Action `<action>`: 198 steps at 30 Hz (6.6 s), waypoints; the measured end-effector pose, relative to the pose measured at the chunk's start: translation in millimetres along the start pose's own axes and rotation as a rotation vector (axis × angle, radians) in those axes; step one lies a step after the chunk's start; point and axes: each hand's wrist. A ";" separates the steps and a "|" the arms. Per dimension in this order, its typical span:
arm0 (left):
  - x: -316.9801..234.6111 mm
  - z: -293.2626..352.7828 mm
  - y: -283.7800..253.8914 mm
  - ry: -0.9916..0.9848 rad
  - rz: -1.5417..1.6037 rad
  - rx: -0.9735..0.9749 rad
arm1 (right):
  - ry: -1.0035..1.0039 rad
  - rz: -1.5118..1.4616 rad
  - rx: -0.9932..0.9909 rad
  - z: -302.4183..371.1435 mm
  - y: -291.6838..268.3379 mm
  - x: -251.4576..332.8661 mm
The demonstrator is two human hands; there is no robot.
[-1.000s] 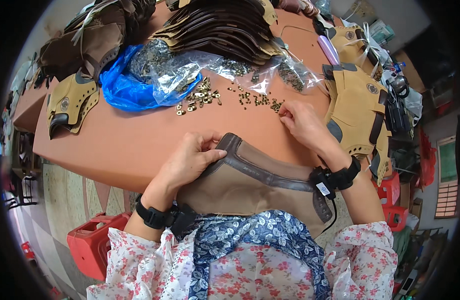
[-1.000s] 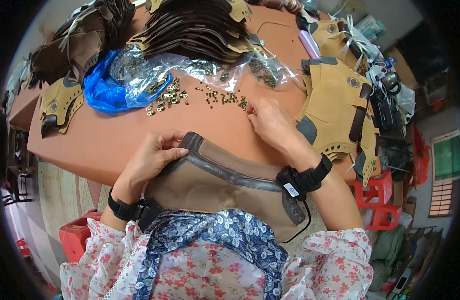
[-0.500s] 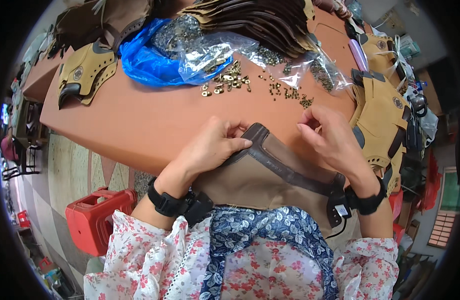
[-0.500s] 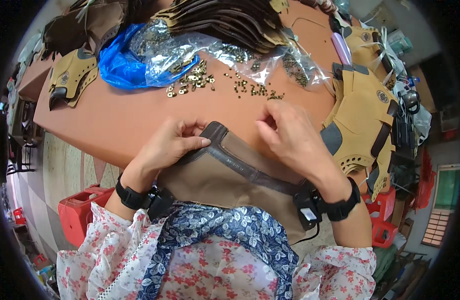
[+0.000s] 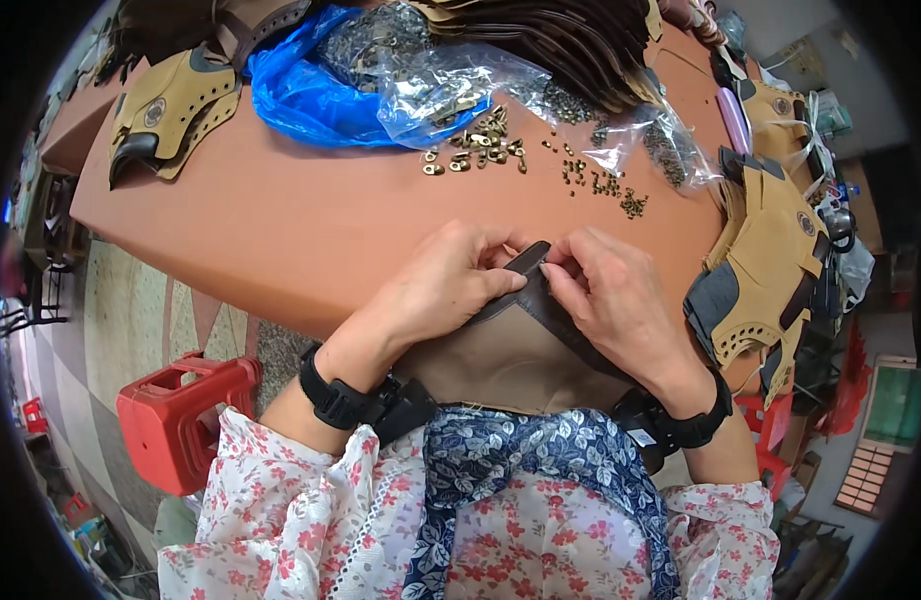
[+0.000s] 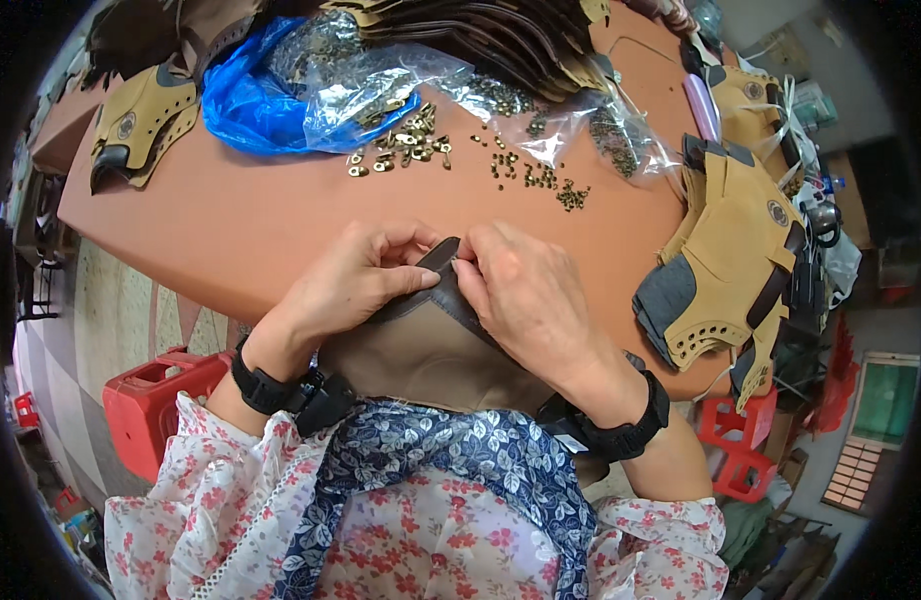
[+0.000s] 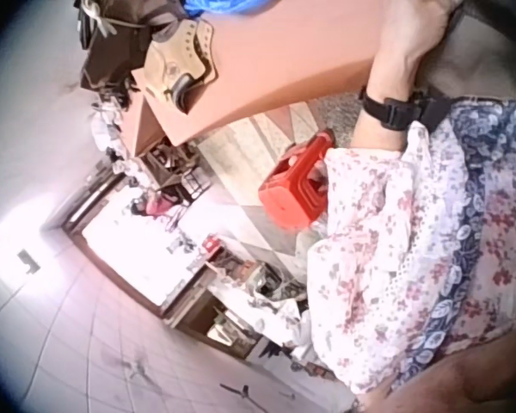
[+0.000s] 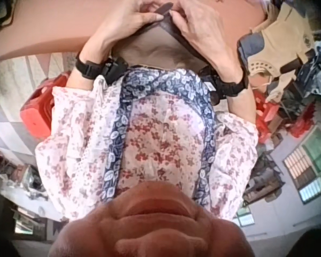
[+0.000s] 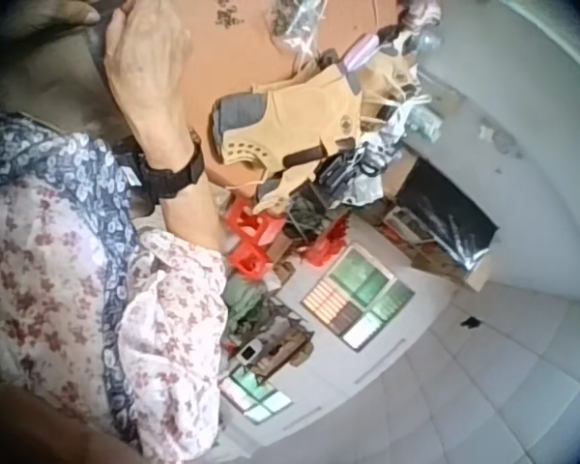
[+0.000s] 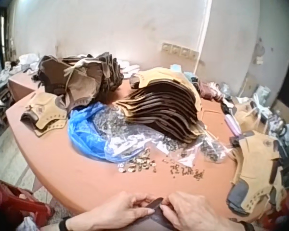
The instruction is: Manually inserting metal eyelets into pre-punched holes in leather shoe upper components.
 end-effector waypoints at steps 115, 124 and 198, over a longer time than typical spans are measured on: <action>1.3 6.9 -1.8 -0.047 -0.100 -0.013 | 0.081 -0.285 0.111 -3.5 1.9 -3.6; 1.1 5.6 -2.0 -0.039 -0.095 -0.019 | 0.159 -0.336 0.091 0.5 2.0 0.1; -0.3 8.6 3.1 0.021 -0.021 -0.065 | 0.133 -0.461 0.062 -1.0 14.9 -16.8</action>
Point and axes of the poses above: each hand's wrist, its own z-axis away from the middle knuckle, its own y-axis out of the palm, x = y × z, and after that the axes turned 15 degrees about x, right-handed
